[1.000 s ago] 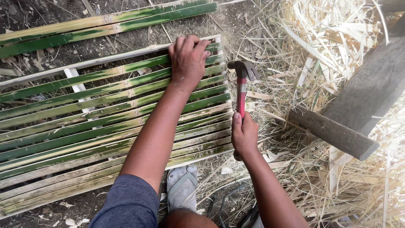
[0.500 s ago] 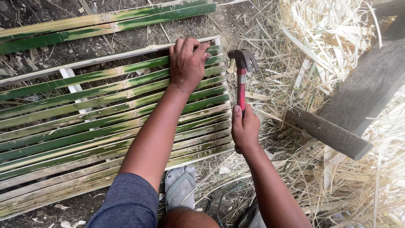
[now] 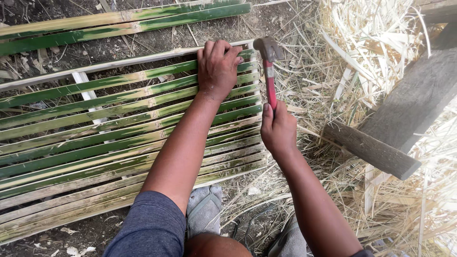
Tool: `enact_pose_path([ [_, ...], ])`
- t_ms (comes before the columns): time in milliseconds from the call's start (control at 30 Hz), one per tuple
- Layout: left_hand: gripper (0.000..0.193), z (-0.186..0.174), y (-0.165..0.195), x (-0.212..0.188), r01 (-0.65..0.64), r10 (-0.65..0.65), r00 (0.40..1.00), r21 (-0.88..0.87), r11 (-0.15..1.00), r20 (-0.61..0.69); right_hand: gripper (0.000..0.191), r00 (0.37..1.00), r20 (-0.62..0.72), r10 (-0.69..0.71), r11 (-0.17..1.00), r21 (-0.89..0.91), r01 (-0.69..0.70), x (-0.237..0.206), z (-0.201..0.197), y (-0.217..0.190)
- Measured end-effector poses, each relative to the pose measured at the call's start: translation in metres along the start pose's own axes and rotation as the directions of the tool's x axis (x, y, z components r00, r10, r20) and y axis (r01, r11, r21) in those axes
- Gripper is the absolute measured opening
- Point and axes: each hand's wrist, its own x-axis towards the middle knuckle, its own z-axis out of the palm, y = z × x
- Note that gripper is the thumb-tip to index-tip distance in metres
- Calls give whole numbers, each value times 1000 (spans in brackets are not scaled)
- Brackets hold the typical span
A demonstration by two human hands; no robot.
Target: The person weaves bamboo strips into a mat using a hammer to secure them. They repeatedly pick up nails from a container and hammer them into the bamboo strips to fasten them to a frame.
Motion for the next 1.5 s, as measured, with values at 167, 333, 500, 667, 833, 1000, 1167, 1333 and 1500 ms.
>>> enact_pose_path([
  [167,22,2,-1,0,57,-56,998,-19,998,40,25,942,-240,-236,861,397,317,-25,-9,7],
  [333,21,1,1,2,69,-69,996,0,998,51,23,995,89,39,996,75,-46,-3,18,17],
  [500,21,0,0,4,48,-49,998,5,999,34,23,982,-176,-69,925,358,129,-7,19,17],
  [667,23,3,-1,1,54,-54,998,-9,999,39,24,979,-172,-105,976,169,134,-1,18,13],
  [833,22,2,-2,1,51,-51,998,5,999,45,21,987,-118,105,972,220,-77,4,19,23],
  [1000,22,0,-2,1,18,-18,1000,-1,1000,18,27,999,-9,-31,996,89,31,2,20,26],
  [1167,22,-1,-1,0,19,-19,1000,-19,1000,12,25,993,-106,44,982,189,-23,2,15,21],
  [1333,20,-3,0,1,20,-20,1000,-24,1000,-9,26,983,142,114,993,-46,-108,5,13,16],
  [1500,25,-9,-6,-1,20,-17,1000,-221,975,18,27,994,17,110,994,-20,-110,5,24,17],
])
